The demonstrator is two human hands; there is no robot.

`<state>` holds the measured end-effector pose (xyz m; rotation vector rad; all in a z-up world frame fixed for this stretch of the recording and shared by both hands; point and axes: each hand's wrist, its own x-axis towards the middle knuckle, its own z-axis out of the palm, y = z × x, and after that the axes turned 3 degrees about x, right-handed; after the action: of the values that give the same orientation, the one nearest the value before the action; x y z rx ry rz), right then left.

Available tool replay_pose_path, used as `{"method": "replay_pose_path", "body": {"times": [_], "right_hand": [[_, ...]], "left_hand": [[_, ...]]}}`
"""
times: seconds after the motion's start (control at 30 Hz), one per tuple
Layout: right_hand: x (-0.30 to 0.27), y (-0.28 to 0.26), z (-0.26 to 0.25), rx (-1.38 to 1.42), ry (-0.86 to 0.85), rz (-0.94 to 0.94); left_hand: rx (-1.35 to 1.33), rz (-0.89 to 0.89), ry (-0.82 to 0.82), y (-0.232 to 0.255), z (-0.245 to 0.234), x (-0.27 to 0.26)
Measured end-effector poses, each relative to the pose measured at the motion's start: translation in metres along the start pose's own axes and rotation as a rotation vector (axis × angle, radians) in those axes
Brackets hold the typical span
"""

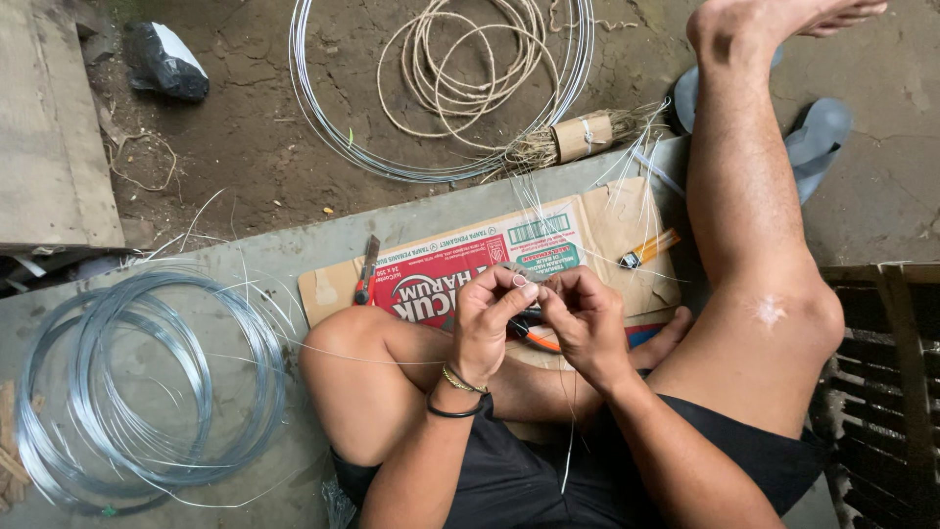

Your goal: The person sits on the floor and uses pliers to twist and cut thin metal wire. They repeatedly bend the wire into loops and secure them with pliers, working on a cardboard surface.

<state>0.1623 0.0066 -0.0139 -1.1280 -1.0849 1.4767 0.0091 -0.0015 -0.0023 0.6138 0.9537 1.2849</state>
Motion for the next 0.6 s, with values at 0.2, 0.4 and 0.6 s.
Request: {"method": "replay_pose_path", "body": {"times": [0.2,0.4,0.6], "right_hand": [[0.01,0.0,-0.001,0.268,0.002,0.149],[0.013,-0.005,-0.007,0.711,-0.121,0.467],[0.011,-0.004,-0.003,0.691,-0.162,0.502]], "left_hand": [[0.066,0.075,-0.162,0.014,-0.014,-0.001],[0.054,0.139,-0.222,-0.001,-0.022,0.01],[0.148,0.235,-0.163,0.002,-0.018,0.008]]}}
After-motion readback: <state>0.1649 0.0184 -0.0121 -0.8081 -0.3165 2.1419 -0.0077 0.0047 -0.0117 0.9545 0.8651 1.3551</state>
